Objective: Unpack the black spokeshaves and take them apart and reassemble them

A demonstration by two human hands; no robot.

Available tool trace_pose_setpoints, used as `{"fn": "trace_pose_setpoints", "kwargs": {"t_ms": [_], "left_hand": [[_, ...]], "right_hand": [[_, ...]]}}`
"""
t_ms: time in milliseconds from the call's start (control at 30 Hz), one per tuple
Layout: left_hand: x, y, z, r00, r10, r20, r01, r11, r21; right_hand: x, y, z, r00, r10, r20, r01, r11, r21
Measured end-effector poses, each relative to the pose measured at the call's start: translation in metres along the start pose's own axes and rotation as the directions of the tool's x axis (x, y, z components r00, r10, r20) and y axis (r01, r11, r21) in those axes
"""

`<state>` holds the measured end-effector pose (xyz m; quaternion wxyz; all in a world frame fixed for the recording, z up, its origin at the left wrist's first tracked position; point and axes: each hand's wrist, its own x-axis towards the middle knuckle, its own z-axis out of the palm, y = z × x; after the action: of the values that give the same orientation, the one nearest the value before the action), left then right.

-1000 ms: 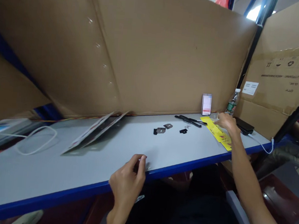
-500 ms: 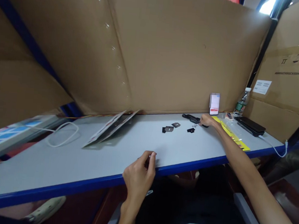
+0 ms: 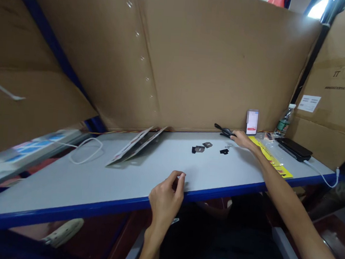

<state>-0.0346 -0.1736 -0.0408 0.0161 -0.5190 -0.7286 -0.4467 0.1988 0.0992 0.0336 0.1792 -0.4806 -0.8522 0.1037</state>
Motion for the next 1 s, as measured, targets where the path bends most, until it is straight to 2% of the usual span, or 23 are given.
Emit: {"fn": "trace_pose_setpoints", "kwargs": {"t_ms": [33,100,167,233,300,333,367,467,600,800,1000], "left_hand": [[0.002,0.001,-0.001,1.000,0.008,0.026,-0.006,0.997,-0.076],[0.006,0.003,-0.003,0.996,0.036,0.087,-0.013,0.967,-0.253],[0.012,0.006,-0.006,0.997,0.055,0.057,-0.032,0.936,-0.352],[0.019,0.008,-0.011,0.989,0.085,-0.119,-0.117,0.948,-0.297],[0.027,0.009,-0.015,0.943,0.198,-0.268,-0.242,0.960,-0.141],[0.031,0.008,-0.016,0.923,0.274,-0.271,-0.301,0.952,-0.063],[0.036,0.005,-0.016,0.911,0.348,-0.223,-0.357,0.934,-0.001],[0.047,-0.009,-0.008,0.883,0.469,0.015,-0.468,0.879,0.084],[0.055,-0.026,0.011,0.860,0.469,0.203,-0.489,0.871,0.057],[0.055,-0.030,0.017,0.847,0.456,0.274,-0.497,0.861,0.106],[0.053,-0.025,0.016,0.847,0.425,0.319,-0.494,0.851,0.177]], "right_hand": [[-0.006,-0.010,-0.003,1.000,-0.019,-0.016,0.021,0.991,0.129],[-0.023,-0.034,-0.005,0.995,-0.086,0.042,0.060,0.904,0.422],[-0.045,-0.062,-0.004,0.970,-0.207,0.129,0.092,0.801,0.592],[-0.069,-0.088,-0.001,0.945,-0.299,0.131,0.160,0.773,0.613],[-0.087,-0.107,0.003,0.906,-0.405,0.123,0.271,0.778,0.566],[-0.092,-0.113,0.004,0.886,-0.442,0.141,0.306,0.785,0.539],[-0.096,-0.115,0.005,0.869,-0.468,0.160,0.334,0.794,0.508],[-0.096,-0.112,0.009,0.856,-0.473,0.210,0.369,0.843,0.391],[-0.093,-0.096,0.020,0.883,-0.415,0.220,0.378,0.905,0.193],[-0.095,-0.085,0.038,0.940,-0.288,0.185,0.285,0.958,0.045],[-0.096,-0.078,0.030,0.944,-0.254,0.209,0.242,0.967,0.081]]}}
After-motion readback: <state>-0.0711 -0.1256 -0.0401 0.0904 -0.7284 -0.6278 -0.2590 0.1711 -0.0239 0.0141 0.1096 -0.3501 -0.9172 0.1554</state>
